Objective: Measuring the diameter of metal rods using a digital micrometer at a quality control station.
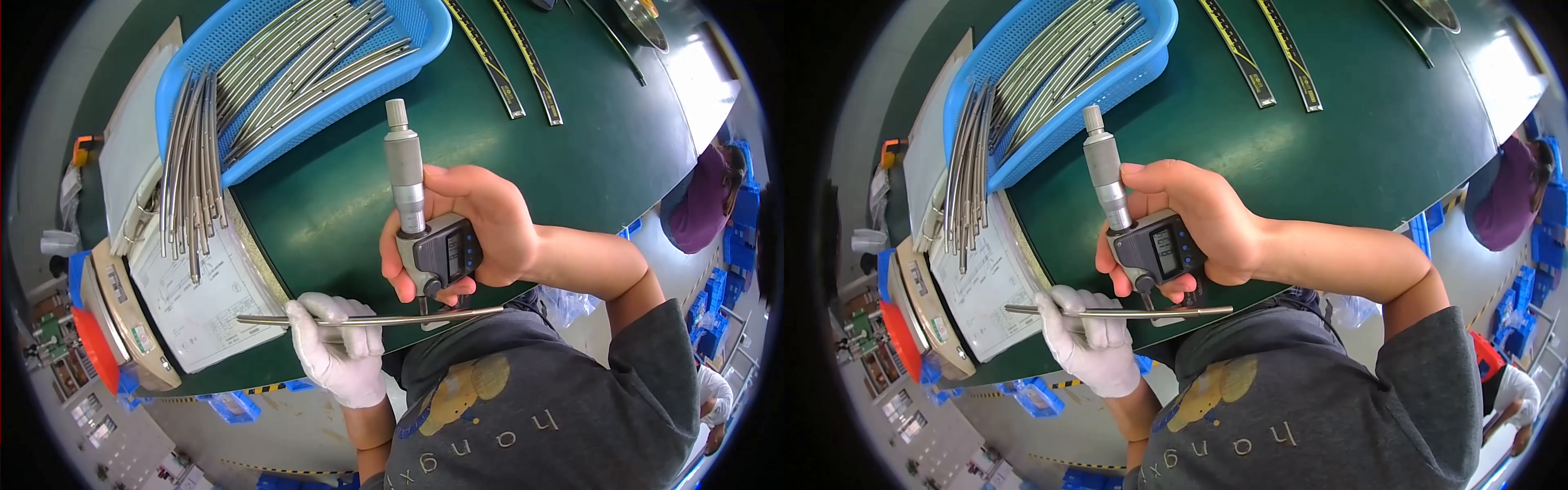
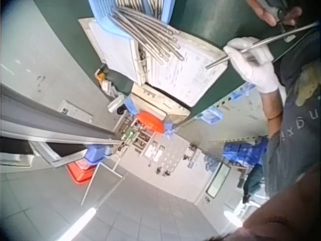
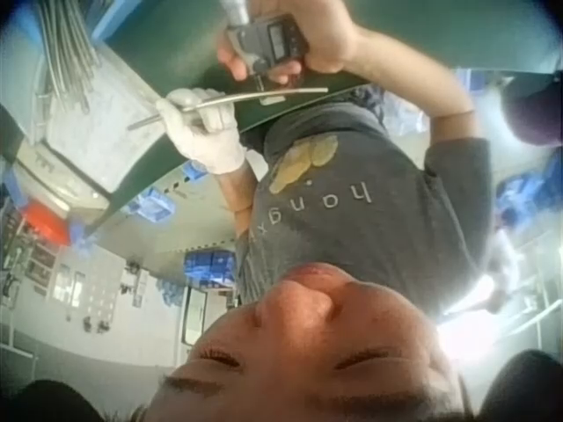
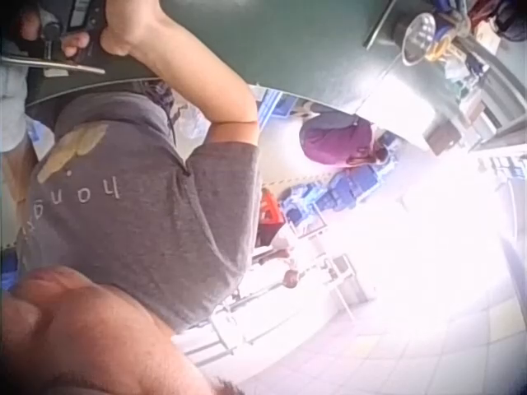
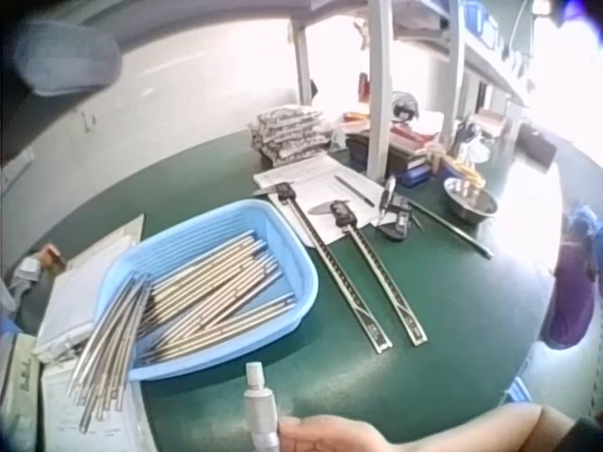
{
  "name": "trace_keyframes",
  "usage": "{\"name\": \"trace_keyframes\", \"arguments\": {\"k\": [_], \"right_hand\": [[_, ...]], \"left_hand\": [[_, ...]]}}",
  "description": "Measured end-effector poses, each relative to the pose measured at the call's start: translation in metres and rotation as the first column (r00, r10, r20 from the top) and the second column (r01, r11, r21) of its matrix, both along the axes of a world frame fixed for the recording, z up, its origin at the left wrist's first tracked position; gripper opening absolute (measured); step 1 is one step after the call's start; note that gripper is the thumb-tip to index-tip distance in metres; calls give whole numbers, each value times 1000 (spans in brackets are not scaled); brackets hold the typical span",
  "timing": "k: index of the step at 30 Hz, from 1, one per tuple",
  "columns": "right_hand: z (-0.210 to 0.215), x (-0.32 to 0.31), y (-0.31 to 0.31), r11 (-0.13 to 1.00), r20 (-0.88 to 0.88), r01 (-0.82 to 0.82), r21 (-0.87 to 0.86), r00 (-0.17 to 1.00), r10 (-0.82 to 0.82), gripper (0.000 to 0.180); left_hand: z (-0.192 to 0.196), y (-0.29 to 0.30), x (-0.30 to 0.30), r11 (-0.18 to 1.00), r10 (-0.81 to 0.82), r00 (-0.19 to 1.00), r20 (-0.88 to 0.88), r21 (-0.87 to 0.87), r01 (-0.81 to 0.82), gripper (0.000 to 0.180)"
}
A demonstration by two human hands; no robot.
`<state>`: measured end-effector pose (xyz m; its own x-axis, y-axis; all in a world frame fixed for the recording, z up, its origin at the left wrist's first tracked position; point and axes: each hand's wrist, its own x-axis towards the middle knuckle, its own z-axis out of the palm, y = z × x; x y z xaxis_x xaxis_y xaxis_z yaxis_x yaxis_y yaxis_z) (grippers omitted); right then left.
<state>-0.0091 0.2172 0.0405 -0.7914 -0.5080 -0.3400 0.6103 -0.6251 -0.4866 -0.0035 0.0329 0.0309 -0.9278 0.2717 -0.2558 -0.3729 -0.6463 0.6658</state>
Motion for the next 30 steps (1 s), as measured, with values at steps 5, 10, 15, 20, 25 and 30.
{"name": "trace_keyframes", "arguments": {"k": [5,10,15,20,25,30], "right_hand": [[-1,1,-1,997,-25,14,76,1000,-12,69],[-1,1,-2,989,-49,2,148,999,5,64],[0,1,-3,992,-35,-6,125,999,10,72],[2,1,-3,997,23,7,77,1000,-9,82],[0,-1,-1,999,97,46,-16,994,-45,76],[1,0,-1,999,59,51,-18,997,-50,75]], "left_hand": [[-2,0,0,1000,4,1000,6,3,-4,42],[-3,-2,0,1000,14,1000,26,2,-14,41],[-2,-4,0,1000,13,999,41,-13,-13,40],[6,3,5,1000,-20,1000,20,-15,21,40],[7,9,7,994,-60,997,40,-90,64,43],[7,13,7,992,-73,996,51,-98,77,44]]}}
